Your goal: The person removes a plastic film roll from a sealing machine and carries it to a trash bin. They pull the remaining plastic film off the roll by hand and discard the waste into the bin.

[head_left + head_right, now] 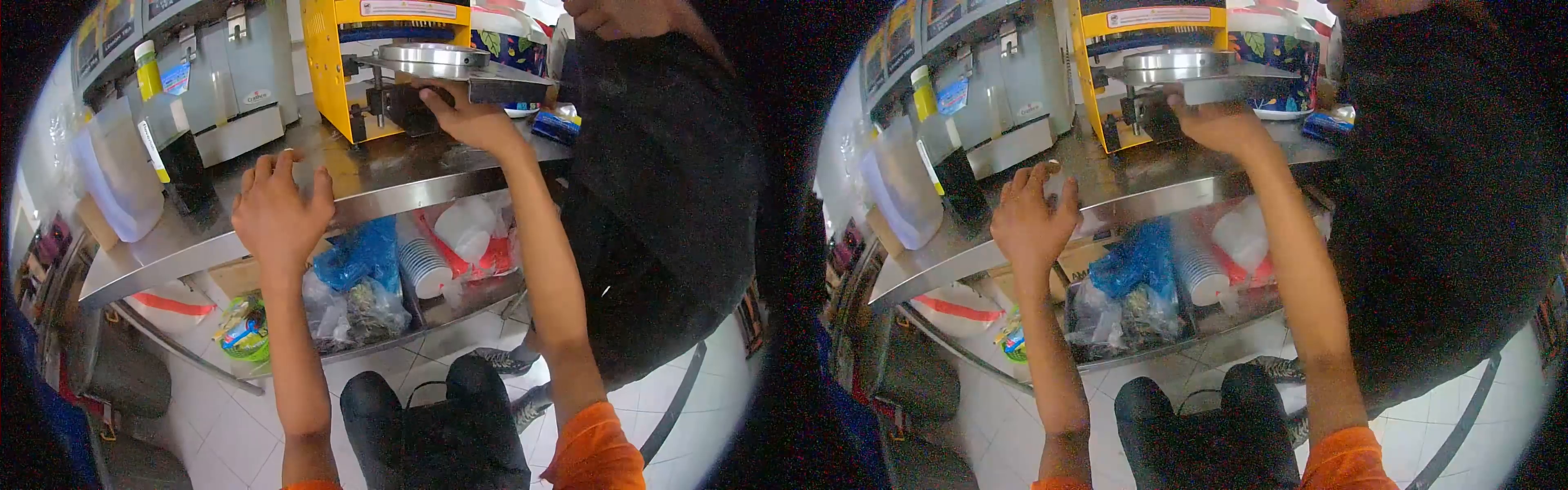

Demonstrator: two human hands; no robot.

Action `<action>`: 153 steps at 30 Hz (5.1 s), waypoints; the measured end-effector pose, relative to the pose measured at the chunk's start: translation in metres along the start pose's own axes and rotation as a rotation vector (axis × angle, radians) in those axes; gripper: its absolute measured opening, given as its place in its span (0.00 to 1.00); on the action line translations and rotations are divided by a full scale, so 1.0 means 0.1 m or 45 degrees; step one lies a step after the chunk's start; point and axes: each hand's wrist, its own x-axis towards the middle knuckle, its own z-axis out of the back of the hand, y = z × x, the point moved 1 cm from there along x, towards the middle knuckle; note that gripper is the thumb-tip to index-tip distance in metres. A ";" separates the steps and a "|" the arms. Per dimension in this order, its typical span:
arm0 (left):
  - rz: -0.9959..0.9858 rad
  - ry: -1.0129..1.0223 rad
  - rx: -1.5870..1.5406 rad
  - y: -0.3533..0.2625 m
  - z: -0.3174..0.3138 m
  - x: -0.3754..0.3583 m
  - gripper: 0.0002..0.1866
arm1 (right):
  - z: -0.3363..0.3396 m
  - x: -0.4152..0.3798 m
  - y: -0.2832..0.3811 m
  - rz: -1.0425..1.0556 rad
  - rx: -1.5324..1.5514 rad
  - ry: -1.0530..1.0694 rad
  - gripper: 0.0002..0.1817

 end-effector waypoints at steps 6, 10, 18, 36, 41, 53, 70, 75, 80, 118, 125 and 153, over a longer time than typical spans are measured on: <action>-0.003 0.023 -0.008 0.03 -0.02 -0.01 0.22 | 0.31 -0.20 0.03 -0.252 -0.027 -0.109 0.16; 0.002 0.058 -0.024 0.03 -0.02 0.00 0.22 | 0.40 -0.31 -0.23 -0.213 0.237 -0.294 0.15; 0.015 0.073 -0.031 -0.01 0.02 0.00 0.19 | 0.62 -0.48 -0.23 -0.443 0.826 -0.491 0.10; 0.080 0.148 -0.110 0.01 0.03 0.00 0.20 | 1.10 -0.36 0.21 -0.160 0.057 -0.849 0.07; 0.055 0.091 -0.058 0.03 -0.01 0.02 0.20 | 1.18 -0.36 0.28 -0.005 0.092 -0.902 0.06; -0.003 0.120 -0.092 0.01 0.02 -0.03 0.20 | 1.12 -0.39 0.41 0.149 0.017 -0.809 0.05; -0.054 0.153 -0.067 -0.03 0.02 -0.01 0.22 | 0.32 -1.73 0.78 -0.194 0.330 -0.687 0.08; -0.069 0.151 -0.088 -0.03 0.00 -0.01 0.20 | 0.12 -2.20 0.85 -0.379 0.398 -0.576 0.06; -0.097 0.159 -0.113 -0.04 0.03 -0.01 0.18 | 0.00 -2.42 0.93 -0.515 0.573 -0.458 0.08; -0.060 0.230 -0.228 -0.03 0.08 0.03 0.18 | -0.11 -3.03 0.63 -0.739 0.647 -0.131 0.09; -0.098 0.174 -0.152 -0.03 0.05 0.03 0.16 | -0.19 -2.99 0.67 -0.705 0.679 -0.061 0.07; -0.095 0.164 -0.164 -0.04 0.05 0.03 0.17 | 0.30 -0.31 0.21 0.131 -0.048 0.187 0.17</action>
